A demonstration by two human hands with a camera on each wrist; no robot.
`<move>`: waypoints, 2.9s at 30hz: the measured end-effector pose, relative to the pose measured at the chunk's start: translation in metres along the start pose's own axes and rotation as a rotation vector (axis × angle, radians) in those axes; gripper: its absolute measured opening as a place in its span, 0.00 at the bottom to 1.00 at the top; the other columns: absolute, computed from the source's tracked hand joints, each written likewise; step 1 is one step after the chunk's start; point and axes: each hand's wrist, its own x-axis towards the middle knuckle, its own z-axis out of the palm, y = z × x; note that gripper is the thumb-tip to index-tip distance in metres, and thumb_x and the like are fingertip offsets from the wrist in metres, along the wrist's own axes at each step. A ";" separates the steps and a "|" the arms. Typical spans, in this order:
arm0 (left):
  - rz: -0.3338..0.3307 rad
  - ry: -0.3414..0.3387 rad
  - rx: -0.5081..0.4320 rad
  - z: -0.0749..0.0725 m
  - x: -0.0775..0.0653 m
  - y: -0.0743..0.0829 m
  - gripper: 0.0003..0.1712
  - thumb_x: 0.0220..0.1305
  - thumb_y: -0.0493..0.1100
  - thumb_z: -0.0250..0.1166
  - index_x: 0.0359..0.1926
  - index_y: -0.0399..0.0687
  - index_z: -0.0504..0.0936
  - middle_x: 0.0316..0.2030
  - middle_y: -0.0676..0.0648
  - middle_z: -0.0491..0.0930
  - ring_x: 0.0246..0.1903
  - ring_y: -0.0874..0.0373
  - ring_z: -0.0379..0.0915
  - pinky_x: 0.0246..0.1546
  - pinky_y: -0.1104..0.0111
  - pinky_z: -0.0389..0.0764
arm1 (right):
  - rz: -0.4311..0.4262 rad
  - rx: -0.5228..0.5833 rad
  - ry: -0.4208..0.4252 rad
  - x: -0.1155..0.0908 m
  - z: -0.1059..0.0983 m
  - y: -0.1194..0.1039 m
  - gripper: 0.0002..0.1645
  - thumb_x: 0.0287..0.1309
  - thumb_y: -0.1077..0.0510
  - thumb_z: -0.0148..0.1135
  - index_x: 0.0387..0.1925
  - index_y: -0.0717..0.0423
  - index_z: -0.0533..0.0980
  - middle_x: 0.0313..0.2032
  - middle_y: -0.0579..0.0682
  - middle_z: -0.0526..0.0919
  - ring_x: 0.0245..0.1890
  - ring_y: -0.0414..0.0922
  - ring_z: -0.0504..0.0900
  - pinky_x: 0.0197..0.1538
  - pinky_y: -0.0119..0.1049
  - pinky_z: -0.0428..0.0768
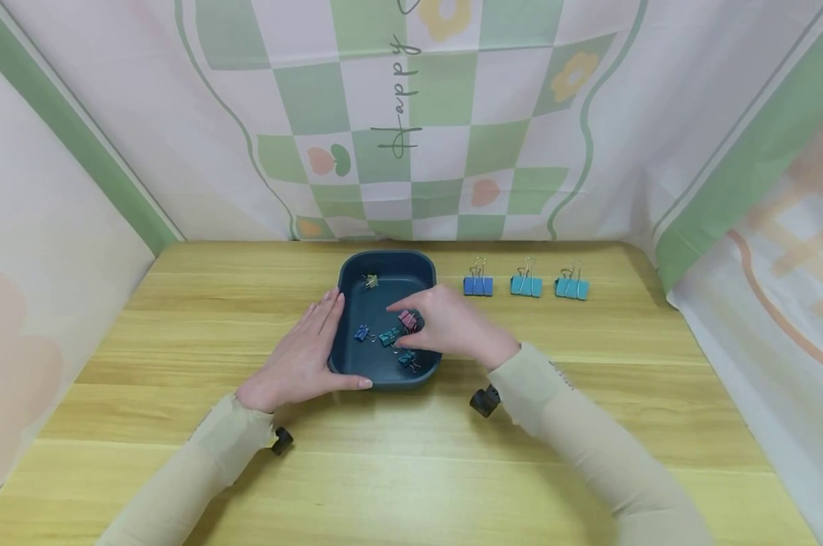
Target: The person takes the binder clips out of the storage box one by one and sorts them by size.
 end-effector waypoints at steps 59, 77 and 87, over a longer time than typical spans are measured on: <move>0.004 -0.007 -0.004 -0.001 0.000 -0.001 0.81 0.46 0.92 0.49 0.80 0.39 0.34 0.80 0.40 0.33 0.78 0.54 0.25 0.76 0.62 0.37 | 0.098 -0.018 -0.118 0.019 0.025 0.002 0.24 0.57 0.47 0.77 0.51 0.57 0.86 0.45 0.49 0.89 0.42 0.41 0.87 0.47 0.39 0.85; -0.015 -0.021 -0.014 -0.001 0.000 0.001 0.81 0.45 0.92 0.48 0.80 0.40 0.33 0.80 0.42 0.32 0.78 0.55 0.25 0.75 0.64 0.35 | 0.098 -0.189 -0.215 0.022 0.040 -0.012 0.13 0.50 0.51 0.79 0.38 0.49 0.88 0.33 0.40 0.87 0.30 0.35 0.80 0.40 0.35 0.82; 0.001 -0.007 -0.012 0.000 -0.001 0.000 0.81 0.46 0.92 0.50 0.80 0.38 0.36 0.80 0.40 0.33 0.78 0.54 0.25 0.76 0.62 0.37 | 0.087 -0.109 -0.147 0.021 0.039 -0.010 0.14 0.47 0.54 0.80 0.37 0.49 0.85 0.31 0.38 0.83 0.29 0.38 0.76 0.35 0.35 0.80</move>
